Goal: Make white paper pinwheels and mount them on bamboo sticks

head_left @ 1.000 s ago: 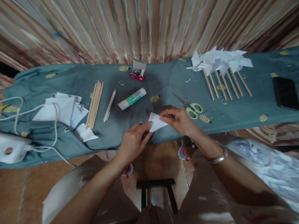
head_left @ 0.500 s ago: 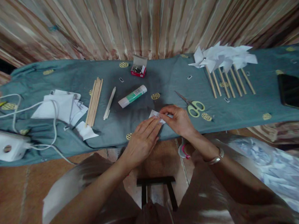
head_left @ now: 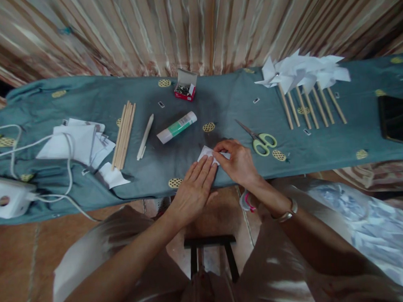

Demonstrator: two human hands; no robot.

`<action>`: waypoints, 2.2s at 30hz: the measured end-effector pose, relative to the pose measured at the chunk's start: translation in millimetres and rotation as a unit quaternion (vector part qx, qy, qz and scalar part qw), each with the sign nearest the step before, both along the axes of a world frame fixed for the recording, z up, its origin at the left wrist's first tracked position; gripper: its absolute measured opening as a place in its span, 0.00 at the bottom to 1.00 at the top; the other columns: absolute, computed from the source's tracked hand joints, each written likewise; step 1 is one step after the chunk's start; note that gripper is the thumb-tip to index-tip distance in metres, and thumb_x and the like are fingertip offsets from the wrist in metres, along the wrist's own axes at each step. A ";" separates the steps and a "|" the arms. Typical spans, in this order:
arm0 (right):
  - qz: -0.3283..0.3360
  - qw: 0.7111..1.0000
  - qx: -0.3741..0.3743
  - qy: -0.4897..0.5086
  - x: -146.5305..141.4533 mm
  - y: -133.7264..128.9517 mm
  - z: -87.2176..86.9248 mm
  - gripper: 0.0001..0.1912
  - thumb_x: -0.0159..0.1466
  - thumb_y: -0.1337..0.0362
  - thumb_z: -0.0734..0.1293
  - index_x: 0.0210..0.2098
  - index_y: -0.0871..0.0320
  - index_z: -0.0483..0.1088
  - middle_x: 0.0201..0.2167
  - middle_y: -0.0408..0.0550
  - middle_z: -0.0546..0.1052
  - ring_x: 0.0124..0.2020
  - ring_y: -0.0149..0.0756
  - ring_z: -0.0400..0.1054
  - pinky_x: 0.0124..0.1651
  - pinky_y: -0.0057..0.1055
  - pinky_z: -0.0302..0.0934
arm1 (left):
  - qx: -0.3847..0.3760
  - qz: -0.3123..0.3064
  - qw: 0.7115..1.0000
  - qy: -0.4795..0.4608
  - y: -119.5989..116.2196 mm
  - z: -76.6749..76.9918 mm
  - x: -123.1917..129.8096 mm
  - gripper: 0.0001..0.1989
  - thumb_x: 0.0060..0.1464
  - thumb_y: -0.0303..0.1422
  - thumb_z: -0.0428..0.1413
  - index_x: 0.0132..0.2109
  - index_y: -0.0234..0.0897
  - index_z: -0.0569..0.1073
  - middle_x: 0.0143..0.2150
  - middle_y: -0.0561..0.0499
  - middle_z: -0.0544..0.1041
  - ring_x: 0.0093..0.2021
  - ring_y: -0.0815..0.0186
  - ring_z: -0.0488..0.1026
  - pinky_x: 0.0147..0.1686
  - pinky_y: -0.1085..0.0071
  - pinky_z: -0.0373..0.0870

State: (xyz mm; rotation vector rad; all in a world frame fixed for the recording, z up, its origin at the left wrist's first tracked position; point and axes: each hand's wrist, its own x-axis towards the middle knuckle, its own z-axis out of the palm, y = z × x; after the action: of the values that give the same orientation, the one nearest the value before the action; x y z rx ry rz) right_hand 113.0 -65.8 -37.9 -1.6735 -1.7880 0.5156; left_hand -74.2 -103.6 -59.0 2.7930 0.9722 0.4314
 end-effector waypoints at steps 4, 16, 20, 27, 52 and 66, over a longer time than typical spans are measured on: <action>-0.007 1.000 0.007 -0.017 -0.9 -0.8 0.4 0.05 0.63 0.68 0.66 0.31 0.56 0.74 0.33 0.48 0.80 0.38 0.41 0.71 0.45 0.36 0.64 | 0.011 -0.003 1.000 -0.005 0.3 0.3 -0.1 0.35 0.68 0.41 0.51 0.71 0.22 0.51 0.71 0.28 0.60 0.75 0.46 0.49 0.70 0.49 0.57; 0.007 0.999 0.022 -0.038 0.9 -4.1 -2.2 0.05 0.65 0.64 0.64 0.34 0.55 0.72 0.35 0.50 0.79 0.40 0.43 0.70 0.47 0.38 0.65 | -0.005 -0.002 1.000 0.000 0.5 -1.8 0.3 0.38 0.67 0.42 0.52 0.73 0.24 0.47 0.72 0.29 0.58 0.75 0.47 0.47 0.70 0.47 0.57; 0.014 0.999 0.020 -0.038 0.8 -5.4 -2.3 0.05 0.65 0.64 0.64 0.36 0.56 0.72 0.37 0.51 0.79 0.41 0.44 0.70 0.49 0.39 0.65 | 0.001 -0.001 1.000 0.007 0.7 -0.5 -0.1 0.38 0.67 0.41 0.52 0.73 0.24 0.47 0.73 0.29 0.57 0.75 0.47 0.47 0.70 0.48 0.58; 0.020 0.998 0.035 -0.045 1.0 -7.6 -9.8 0.08 0.68 0.62 0.62 0.40 0.56 0.72 0.41 0.52 0.80 0.44 0.45 0.71 0.52 0.41 0.65 | 0.005 -0.002 1.000 0.026 -0.1 2.7 0.1 0.36 0.66 0.40 0.53 0.71 0.21 0.53 0.72 0.29 0.59 0.75 0.46 0.50 0.70 0.48 0.58; -0.030 0.996 0.071 -0.047 39.2 -28.7 -27.3 0.19 0.70 0.61 0.58 0.57 0.59 0.68 0.60 0.61 0.72 0.63 0.51 0.64 0.67 0.55 0.55 | 0.027 0.039 0.999 0.026 -22.7 2.2 -44.9 0.31 0.64 0.30 0.53 0.70 0.24 0.56 0.69 0.29 0.64 0.72 0.47 0.59 0.67 0.47 0.64; 0.077 0.997 0.021 -0.016 32.6 -9.5 -10.0 0.11 0.64 0.59 0.68 0.44 0.56 0.76 0.55 0.57 0.77 0.58 0.51 0.69 0.63 0.53 0.61 | -0.005 0.096 0.994 -0.048 -24.4 8.7 -43.7 0.22 0.66 0.33 0.53 0.64 0.34 0.66 0.65 0.35 0.71 0.67 0.50 0.67 0.61 0.46 0.70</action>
State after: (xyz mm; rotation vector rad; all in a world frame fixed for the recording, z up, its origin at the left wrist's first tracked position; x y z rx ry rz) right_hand 145.6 -75.3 -47.9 -1.5313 -1.9490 0.5156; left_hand -117.8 -128.0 -50.3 2.6530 1.2205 0.5791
